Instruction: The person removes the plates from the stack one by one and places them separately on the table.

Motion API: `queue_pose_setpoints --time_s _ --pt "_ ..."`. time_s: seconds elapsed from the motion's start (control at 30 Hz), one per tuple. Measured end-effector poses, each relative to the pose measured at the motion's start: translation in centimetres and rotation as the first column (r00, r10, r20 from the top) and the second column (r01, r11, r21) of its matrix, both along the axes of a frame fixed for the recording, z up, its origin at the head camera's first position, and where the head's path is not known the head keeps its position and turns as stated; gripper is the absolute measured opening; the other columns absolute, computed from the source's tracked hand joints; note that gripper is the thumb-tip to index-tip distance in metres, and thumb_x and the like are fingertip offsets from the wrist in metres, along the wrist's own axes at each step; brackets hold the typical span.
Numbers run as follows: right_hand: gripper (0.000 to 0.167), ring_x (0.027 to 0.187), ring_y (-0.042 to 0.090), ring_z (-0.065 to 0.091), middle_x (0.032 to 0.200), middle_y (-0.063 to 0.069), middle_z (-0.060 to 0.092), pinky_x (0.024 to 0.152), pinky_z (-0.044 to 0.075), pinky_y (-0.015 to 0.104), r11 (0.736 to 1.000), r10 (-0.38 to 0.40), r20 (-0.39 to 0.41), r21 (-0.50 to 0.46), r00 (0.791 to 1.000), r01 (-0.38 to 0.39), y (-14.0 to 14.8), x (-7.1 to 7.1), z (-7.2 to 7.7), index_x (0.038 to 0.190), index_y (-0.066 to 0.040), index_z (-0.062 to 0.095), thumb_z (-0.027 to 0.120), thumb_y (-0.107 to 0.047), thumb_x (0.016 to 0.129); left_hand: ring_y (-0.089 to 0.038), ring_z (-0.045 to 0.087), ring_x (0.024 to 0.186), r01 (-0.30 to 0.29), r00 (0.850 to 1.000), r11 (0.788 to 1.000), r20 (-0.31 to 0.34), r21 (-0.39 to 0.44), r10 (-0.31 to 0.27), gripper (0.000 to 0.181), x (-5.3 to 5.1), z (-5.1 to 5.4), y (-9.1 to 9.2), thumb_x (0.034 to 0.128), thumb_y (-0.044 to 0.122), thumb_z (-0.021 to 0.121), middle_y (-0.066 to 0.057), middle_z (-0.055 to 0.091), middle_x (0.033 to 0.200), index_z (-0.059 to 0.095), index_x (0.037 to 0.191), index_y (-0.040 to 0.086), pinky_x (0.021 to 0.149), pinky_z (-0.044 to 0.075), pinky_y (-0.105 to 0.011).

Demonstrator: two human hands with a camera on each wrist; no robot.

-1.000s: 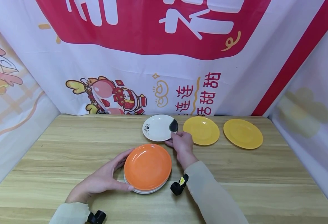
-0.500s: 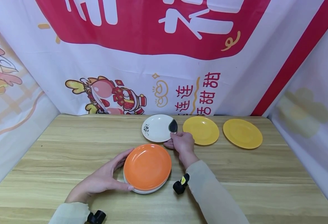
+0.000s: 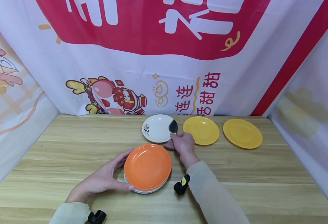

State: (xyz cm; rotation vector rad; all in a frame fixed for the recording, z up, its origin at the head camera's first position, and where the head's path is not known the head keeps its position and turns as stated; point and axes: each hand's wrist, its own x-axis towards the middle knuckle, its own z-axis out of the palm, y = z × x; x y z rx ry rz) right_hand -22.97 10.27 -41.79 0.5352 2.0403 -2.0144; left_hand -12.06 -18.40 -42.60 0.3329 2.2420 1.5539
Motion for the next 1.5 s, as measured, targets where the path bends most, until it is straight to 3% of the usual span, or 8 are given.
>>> queue_pose_setpoints --time_s 0.5,0.8,1.0,1.23,1.5 --pt "0.033 0.077 0.016 0.078 0.101 0.014 0.078 0.074 0.068 0.029 0.993 -0.03 -0.052 0.111 0.998 0.036 0.3 2.1 0.6 0.127 -0.003 0.065 0.07 -0.029 0.106 -0.027 0.034 0.161 -0.004 1.0 1.0 0.003 -0.003 0.004 0.114 -0.1 0.2 0.1 0.0746 0.032 0.101 0.006 0.039 0.172 0.034 0.167 0.036 0.133 0.013 -0.071" --pt "0.032 0.068 0.017 0.068 0.093 0.01 0.073 0.064 0.061 0.025 0.988 0.05 -0.094 0.15 0.994 -0.036 0.4 4.4 3.1 0.122 -0.009 0.065 0.071 -0.035 0.105 -0.026 0.034 0.161 -0.021 1.0 1.0 0.021 -0.011 0.021 0.115 -0.2 0.1 -0.1 0.0735 0.033 0.101 0.009 0.039 0.172 0.034 0.166 0.04 0.133 0.013 -0.072" --pt "0.031 0.064 0.018 0.061 0.083 0.005 0.067 0.06 0.055 0.023 0.969 0.104 -0.123 0.234 0.987 -0.073 0.8 6.2 4.0 0.117 -0.011 0.067 0.074 -0.038 0.103 -0.028 0.033 0.162 -0.01 1.0 1.0 0.021 -0.017 0.01 0.114 0.0 0.0 0.0 0.0743 0.034 0.101 0.006 0.038 0.173 0.033 0.167 0.039 0.132 0.014 -0.074" --pt "0.033 0.066 0.02 0.061 0.081 0.005 0.065 0.058 0.054 0.024 0.956 0.145 -0.112 0.271 0.983 -0.11 1.4 8.0 3.5 0.117 -0.012 0.068 0.077 -0.039 0.1 -0.029 0.033 0.162 -0.007 1.0 1.0 0.011 -0.013 0.007 0.114 0.0 0.1 0.0 0.0747 0.032 0.1 0.005 0.039 0.173 0.033 0.167 0.036 0.132 0.015 -0.074" --pt "0.032 0.063 0.02 0.06 0.083 0.006 0.065 0.053 0.051 0.024 0.948 0.182 -0.096 0.281 0.979 -0.149 1.2 8.9 2.2 0.116 -0.01 0.068 0.082 -0.032 0.097 -0.028 0.035 0.161 -0.014 1.0 1.0 0.0 -0.018 0.014 0.115 0.1 0.1 0.0 0.0738 0.032 0.101 0.005 0.04 0.172 0.034 0.167 0.035 0.133 0.013 -0.071"
